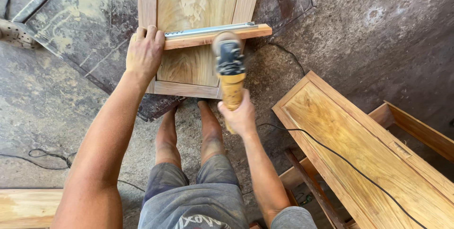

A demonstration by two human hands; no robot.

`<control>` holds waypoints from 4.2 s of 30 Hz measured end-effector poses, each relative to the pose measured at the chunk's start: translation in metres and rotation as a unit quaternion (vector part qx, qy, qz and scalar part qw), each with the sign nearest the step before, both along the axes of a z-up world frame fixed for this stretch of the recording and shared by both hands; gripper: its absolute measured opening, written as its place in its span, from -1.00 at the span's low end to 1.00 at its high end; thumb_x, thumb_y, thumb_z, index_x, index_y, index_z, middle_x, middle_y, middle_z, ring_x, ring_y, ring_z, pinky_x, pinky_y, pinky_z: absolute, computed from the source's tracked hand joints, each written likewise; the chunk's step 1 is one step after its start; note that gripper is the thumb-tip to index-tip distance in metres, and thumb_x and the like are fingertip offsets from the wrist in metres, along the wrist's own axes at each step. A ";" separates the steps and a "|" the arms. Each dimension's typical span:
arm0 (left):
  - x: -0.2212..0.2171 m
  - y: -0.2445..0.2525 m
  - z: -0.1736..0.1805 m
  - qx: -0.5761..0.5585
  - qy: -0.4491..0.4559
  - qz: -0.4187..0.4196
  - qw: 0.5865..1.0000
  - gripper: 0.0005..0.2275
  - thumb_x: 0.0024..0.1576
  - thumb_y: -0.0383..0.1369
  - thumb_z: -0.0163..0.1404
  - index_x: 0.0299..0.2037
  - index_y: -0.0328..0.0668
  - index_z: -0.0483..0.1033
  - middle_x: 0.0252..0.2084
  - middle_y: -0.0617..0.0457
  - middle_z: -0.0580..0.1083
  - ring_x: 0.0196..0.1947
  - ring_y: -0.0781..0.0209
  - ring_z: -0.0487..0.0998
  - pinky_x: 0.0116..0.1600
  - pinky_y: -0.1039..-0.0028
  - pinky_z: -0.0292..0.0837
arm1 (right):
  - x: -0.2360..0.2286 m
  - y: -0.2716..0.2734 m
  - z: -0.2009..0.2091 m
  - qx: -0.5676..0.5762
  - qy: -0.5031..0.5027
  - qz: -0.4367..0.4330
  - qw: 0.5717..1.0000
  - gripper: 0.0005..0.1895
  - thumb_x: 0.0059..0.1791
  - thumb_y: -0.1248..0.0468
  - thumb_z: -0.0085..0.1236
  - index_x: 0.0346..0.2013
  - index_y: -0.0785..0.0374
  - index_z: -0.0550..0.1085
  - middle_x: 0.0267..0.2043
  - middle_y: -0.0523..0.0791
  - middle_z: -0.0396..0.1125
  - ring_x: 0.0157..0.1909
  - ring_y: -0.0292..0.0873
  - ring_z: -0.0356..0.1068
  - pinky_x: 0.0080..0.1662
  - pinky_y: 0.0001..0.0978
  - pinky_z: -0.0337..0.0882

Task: The person uses a handheld electric sander to smooth the surface of a wooden cabinet door. They move the sander across the flat panel and along the frame edges, repositioning the door as needed to reach different areas.

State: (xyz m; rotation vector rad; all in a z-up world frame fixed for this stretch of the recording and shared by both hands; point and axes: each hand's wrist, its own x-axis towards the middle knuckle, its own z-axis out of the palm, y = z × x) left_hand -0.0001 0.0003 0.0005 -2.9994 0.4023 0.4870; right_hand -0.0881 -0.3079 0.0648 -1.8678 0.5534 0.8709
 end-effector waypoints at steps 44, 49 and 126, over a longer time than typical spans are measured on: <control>-0.018 0.007 -0.012 -0.265 -0.107 0.088 0.954 -0.60 -0.03 -0.63 0.06 0.08 -0.31 0.48 0.03 -0.14 0.47 0.11 -0.11 0.45 0.18 0.27 0.42 | -0.014 -0.051 0.007 0.088 -0.201 -0.093 0.971 -0.50 -0.09 0.38 0.31 0.09 0.34 0.34 -0.13 -0.14 0.37 -0.15 -0.24 0.41 -0.05 -0.35 0.48; -0.034 0.033 -0.009 -0.405 -0.165 0.158 0.885 -0.52 -0.14 -0.69 0.13 0.04 -0.19 0.53 0.04 0.00 0.54 0.20 -0.09 0.43 0.30 0.22 0.38 | -0.022 0.019 0.017 0.073 -0.135 -0.005 0.988 -0.42 -0.16 0.25 0.39 0.06 0.32 0.34 -0.16 -0.12 0.43 -0.16 -0.23 0.45 -0.05 -0.33 0.49; -0.036 0.029 -0.024 -0.397 -0.149 0.212 0.881 -0.70 0.06 -0.66 0.13 -0.01 -0.20 0.59 -0.02 -0.05 0.57 0.12 -0.07 0.52 0.25 0.22 0.42 | 0.048 -0.102 -0.012 0.041 -0.105 -0.129 0.985 -0.47 -0.10 0.36 0.30 0.11 0.31 0.29 -0.17 -0.07 0.39 -0.24 -0.18 0.47 -0.14 -0.23 0.56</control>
